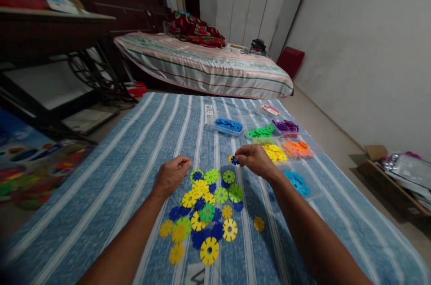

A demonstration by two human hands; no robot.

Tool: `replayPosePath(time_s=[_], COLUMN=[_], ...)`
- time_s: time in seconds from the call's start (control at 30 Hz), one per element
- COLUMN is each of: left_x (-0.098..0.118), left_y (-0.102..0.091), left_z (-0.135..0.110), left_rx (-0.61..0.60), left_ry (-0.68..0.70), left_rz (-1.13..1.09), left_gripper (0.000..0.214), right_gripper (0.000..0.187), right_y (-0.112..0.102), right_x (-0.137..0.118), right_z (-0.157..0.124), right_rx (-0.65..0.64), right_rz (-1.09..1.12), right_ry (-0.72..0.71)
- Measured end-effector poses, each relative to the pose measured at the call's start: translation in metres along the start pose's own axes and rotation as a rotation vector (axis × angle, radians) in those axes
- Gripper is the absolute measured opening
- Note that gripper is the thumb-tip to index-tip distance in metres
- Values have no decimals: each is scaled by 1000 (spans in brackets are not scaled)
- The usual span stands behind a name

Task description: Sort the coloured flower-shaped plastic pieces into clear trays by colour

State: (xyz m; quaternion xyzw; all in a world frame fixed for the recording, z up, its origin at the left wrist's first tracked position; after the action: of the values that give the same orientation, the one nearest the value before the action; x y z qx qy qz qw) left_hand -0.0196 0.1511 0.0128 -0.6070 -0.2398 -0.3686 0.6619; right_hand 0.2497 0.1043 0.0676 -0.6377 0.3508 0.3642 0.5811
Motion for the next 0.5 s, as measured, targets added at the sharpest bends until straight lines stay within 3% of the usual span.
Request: replayPosePath(time_s=[0.1, 0.3, 0.5], left_x=[1, 0, -1], left_y=[0, 0, 1], left_z=[0, 0, 1], left_rx=[0, 2, 2], left_ry=[-2, -5, -8], left_rz=[-11, -12, -7], left_gripper=[23, 23, 23], right_gripper=[29, 31, 25], right_y=[21, 29, 51], right_x=[2, 12, 17], right_z=[3, 19, 27], right_rx=[-1, 50, -38], right_rz=[-164, -823, -988], right_ry=[35, 96, 60])
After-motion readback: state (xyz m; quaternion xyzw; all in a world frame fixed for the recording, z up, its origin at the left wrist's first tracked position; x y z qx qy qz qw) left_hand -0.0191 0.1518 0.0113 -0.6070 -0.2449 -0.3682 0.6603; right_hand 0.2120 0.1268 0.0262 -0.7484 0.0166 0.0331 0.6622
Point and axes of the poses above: each hand's wrist, its own z-axis towards the middle knuckle, its own y-axis out of the palm, x = y × z, the point moved 9 cm from there along z, towards the middle knuckle, and after that the axes turned 1 degree about -x, right-handed, at the moved point
